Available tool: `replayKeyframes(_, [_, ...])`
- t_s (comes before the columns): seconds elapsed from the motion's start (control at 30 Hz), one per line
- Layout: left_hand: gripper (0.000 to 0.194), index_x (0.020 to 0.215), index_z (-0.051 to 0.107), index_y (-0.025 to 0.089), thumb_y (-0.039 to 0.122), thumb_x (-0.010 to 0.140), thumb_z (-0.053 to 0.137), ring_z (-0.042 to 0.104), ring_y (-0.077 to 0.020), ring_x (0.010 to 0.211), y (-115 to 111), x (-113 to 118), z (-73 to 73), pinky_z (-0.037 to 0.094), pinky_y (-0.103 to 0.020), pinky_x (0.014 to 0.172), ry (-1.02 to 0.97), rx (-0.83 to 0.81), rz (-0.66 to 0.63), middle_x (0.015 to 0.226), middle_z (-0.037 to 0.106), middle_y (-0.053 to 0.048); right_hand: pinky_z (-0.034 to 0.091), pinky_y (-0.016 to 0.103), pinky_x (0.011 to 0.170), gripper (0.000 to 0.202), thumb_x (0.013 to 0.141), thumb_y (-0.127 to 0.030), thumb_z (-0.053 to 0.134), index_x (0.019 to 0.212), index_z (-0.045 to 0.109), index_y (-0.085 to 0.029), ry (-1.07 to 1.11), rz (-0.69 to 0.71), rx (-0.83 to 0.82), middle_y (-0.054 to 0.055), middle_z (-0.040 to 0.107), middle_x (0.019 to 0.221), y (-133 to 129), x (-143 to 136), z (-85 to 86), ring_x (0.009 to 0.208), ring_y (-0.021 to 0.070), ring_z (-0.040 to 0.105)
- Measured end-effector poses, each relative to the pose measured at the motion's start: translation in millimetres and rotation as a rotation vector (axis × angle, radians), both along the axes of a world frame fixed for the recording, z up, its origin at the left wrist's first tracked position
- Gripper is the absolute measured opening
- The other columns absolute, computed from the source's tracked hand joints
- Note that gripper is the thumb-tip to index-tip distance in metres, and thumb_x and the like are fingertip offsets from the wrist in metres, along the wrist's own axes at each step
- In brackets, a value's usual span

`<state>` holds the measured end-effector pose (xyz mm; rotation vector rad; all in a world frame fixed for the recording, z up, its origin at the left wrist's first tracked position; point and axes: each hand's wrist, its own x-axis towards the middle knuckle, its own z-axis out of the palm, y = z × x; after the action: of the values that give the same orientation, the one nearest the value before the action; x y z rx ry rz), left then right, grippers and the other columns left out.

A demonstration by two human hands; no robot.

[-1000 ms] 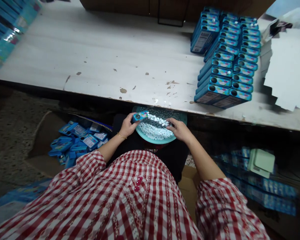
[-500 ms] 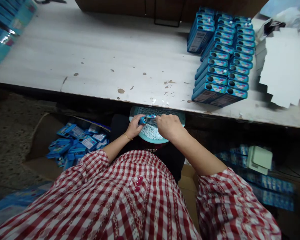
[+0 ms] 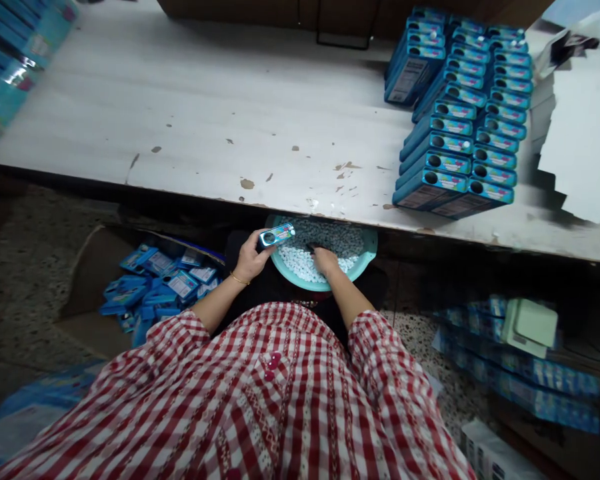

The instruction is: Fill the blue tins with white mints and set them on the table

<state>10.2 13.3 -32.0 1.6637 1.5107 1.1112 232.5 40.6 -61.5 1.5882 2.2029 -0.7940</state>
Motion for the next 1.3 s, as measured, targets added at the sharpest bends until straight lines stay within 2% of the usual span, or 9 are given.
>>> replayKeyframes(0.17, [0.035,0.108,0.055,0.016,0.03,0.077,0.065,0.061,-0.0203,0.096,-1.6,-6.4,-6.9,0.049,-0.034,0.088,-0.038,-0.047,0.071,0.104,0.065,-0.007,0.045,0.025,0.081,0.04,0.087,-0.023,0.049,0.125,0.054,-0.013,0.205,-0.121,-0.023,0.011,0.066,0.109,5.5,2.8,-13.8,0.094,0.0173,0.061])
replayKeyframes(0.3, [0.038,0.108,0.055,0.016,0.032,0.076,0.066,0.062,-0.0207,0.094,0.2,-9.7,-9.0,0.049,-0.035,0.087,-0.05,-0.065,0.094,0.103,0.065,-0.007,0.047,0.028,0.081,0.04,0.082,-0.022,0.052,0.12,0.056,-0.013,0.364,-0.193,-0.017,0.007,0.067,0.101,-0.4,34.6,1.8,0.09,0.017,0.061])
replayKeyframes(0.53, [0.034,0.108,0.055,0.017,0.023,0.075,0.062,0.06,-0.0211,0.098,5.5,11.0,-5.2,0.047,-0.035,0.09,0.024,-0.031,0.001,0.105,0.063,-0.008,0.047,0.032,0.077,0.036,0.079,-0.029,0.056,0.113,0.06,-0.017,0.636,-0.212,0.016,0.005,0.067,0.091,-6.7,73.7,80.7,0.084,0.0197,0.06])
replayKeyframes(0.7, [0.036,0.11,0.056,0.015,0.016,0.074,0.055,0.057,-0.0247,0.103,4.6,33.1,-4.7,0.044,-0.04,0.093,0.12,-0.011,-0.138,0.11,0.062,-0.011,0.043,0.033,0.089,0.035,0.083,-0.03,0.052,0.114,0.062,-0.019,0.281,-0.032,0.064,0.008,0.065,0.113,-3.4,49.6,145.4,0.102,0.0228,0.059])
replayKeyframes(0.87, [0.038,0.112,0.055,0.015,0.016,0.074,0.051,0.055,-0.0259,0.106,1.5,40.0,-7.9,0.041,-0.043,0.096,0.149,-0.021,-0.182,0.113,0.061,-0.012,0.046,0.036,0.08,0.034,0.088,-0.03,0.042,0.114,0.062,-0.022,-0.144,0.136,0.099,0.011,0.065,0.111,-3.8,10.7,181.5,0.096,0.0261,0.062])
replayKeyframes(1.0, [0.039,0.113,0.055,0.015,0.016,0.074,0.05,0.054,-0.0265,0.108,1.5,39.7,-9.0,0.039,-0.045,0.098,0.143,-0.031,-0.187,0.114,0.06,-0.012,0.045,0.033,0.073,0.035,0.09,-0.028,0.036,0.111,0.062,-0.018,-0.251,0.196,0.125,0.015,0.065,0.104,-7.0,-8.0,194.7,0.086,0.0246,0.064])
replayKeyframes(1.13, [0.037,0.112,0.055,0.016,0.018,0.075,0.052,0.055,-0.0257,0.109,1.9,36.6,-7.0,0.038,-0.045,0.1,0.109,-0.032,-0.175,0.115,0.06,-0.011,0.044,0.031,0.071,0.036,0.092,-0.03,0.036,0.117,0.058,-0.02,-0.239,0.192,0.156,0.013,0.064,0.107,-10.4,5.5,201.0,0.086,0.023,0.064])
replayKeyframes(1.23, [0.036,0.111,0.055,0.016,0.019,0.075,0.055,0.056,-0.025,0.108,0.7,30.1,-5.3,0.04,-0.044,0.099,0.062,-0.029,-0.146,0.114,0.061,-0.011,0.045,0.031,0.075,0.036,0.092,-0.035,0.039,0.123,0.054,-0.026,-0.174,0.11,0.156,0.008,0.061,0.116,-9.8,38.5,183.0,0.094,0.0228,0.062])
replayKeyframes(1.3, [0.035,0.111,0.055,0.016,0.02,0.076,0.056,0.057,-0.0243,0.107,-0.8,24.0,-4.2,0.041,-0.042,0.098,0.03,-0.032,-0.126,0.114,0.062,-0.01,0.045,0.031,0.079,0.037,0.091,-0.035,0.04,0.126,0.052,-0.026,-0.149,0.03,0.12,0.008,0.06,0.121,-7.7,58.5,153.8,0.101,0.0232,0.06])
